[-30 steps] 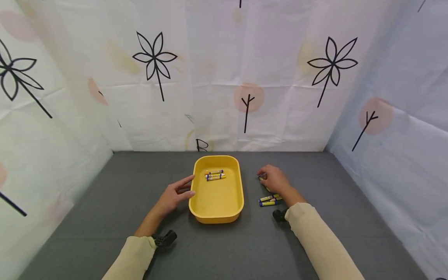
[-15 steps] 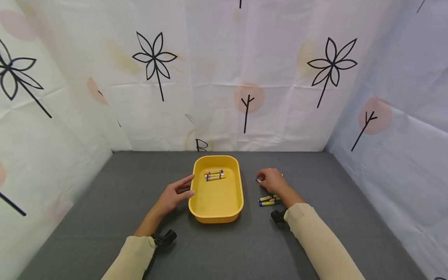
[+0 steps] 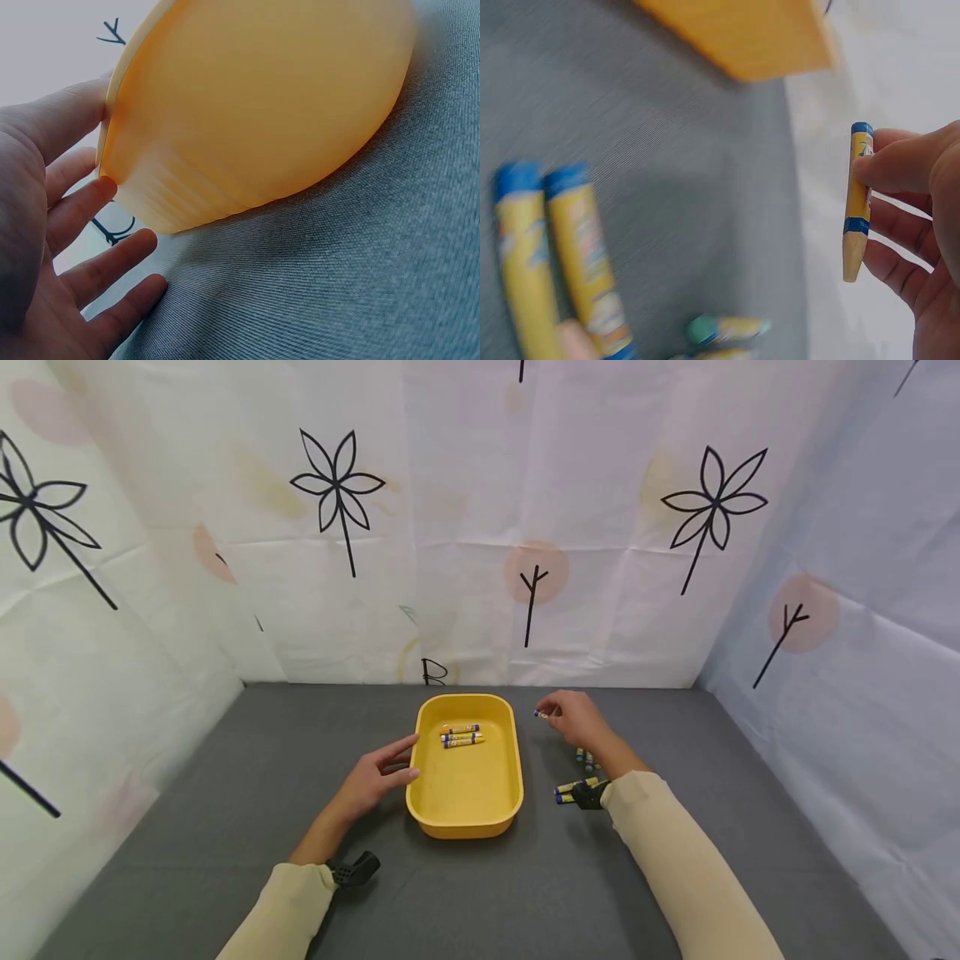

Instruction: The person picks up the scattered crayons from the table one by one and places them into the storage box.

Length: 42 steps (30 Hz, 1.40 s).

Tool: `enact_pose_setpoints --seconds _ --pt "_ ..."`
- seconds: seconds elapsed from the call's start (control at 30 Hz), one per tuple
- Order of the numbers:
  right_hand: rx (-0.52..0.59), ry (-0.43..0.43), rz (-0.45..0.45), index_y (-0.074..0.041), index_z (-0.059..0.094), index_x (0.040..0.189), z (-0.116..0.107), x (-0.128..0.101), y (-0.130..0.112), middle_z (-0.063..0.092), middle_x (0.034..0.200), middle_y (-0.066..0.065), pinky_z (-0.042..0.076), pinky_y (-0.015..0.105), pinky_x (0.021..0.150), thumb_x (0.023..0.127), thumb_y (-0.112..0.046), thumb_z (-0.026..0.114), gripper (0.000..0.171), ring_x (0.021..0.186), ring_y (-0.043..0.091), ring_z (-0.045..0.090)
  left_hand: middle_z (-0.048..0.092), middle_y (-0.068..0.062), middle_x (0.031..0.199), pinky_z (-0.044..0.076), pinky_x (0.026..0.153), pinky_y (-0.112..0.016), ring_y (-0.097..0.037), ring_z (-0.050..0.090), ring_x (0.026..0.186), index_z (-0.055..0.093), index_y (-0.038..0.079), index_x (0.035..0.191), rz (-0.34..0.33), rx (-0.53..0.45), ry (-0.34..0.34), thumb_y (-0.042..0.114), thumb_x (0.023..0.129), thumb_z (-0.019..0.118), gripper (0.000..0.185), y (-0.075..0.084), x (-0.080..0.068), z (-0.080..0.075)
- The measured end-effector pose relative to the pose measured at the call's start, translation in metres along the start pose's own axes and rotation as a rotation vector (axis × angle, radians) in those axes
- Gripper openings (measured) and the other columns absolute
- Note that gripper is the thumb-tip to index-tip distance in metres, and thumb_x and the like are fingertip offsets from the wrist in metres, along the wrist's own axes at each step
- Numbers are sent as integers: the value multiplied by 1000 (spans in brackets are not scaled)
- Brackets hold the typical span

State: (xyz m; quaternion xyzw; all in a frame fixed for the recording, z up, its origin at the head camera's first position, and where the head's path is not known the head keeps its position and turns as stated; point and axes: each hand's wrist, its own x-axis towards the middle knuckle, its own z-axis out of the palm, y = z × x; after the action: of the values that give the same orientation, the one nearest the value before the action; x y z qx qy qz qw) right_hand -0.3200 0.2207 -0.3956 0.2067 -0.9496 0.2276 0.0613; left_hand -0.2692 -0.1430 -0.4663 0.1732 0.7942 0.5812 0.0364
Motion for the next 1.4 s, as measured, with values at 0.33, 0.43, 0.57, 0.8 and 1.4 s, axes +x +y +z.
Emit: enact_pose_setpoints --seconds 0.33,0.43,0.57,0.8,1.4 --pt "73 -1 -59 -4 71 113 -8 29 -31 66 109 11 53 42 79 93 -1 63 21 92 26 60 51 -10 141 44 99 -50 -30 55 120 50 16 145 -1 9 5 25 88 74 62 0 1 1" --pt "88 -22 -90 -4 71 113 -5 37 -42 66 110 12 53 42 80 93 -1 63 21 93 26 61 51 -11 141 44 99 -50 -31 55 120 50 16 145 3 6 5 24 89 73 62 0 1 2" --pt "92 -55 -106 -3 72 113 -1 46 -56 67 109 11 53 40 81 93 1 62 23 94 26 61 51 -10 141 44 99 -50 -30 55 120 50 17 145 2 2 6 24 89 73 61 0 1 2" --pt "64 -111 -131 -2 71 113 15 59 -75 67 106 10 52 38 82 92 2 62 23 94 25 60 54 -9 139 46 97 -49 -30 57 119 51 18 144 -17 5 13 27 88 74 62 1 2 2" --pt "-25 -276 -161 -6 75 106 64 74 -91 69 96 5 51 32 79 88 8 61 27 87 20 60 46 -24 143 45 97 -53 -41 52 121 43 2 146 18 2 -33 15 91 69 62 18 -2 1"
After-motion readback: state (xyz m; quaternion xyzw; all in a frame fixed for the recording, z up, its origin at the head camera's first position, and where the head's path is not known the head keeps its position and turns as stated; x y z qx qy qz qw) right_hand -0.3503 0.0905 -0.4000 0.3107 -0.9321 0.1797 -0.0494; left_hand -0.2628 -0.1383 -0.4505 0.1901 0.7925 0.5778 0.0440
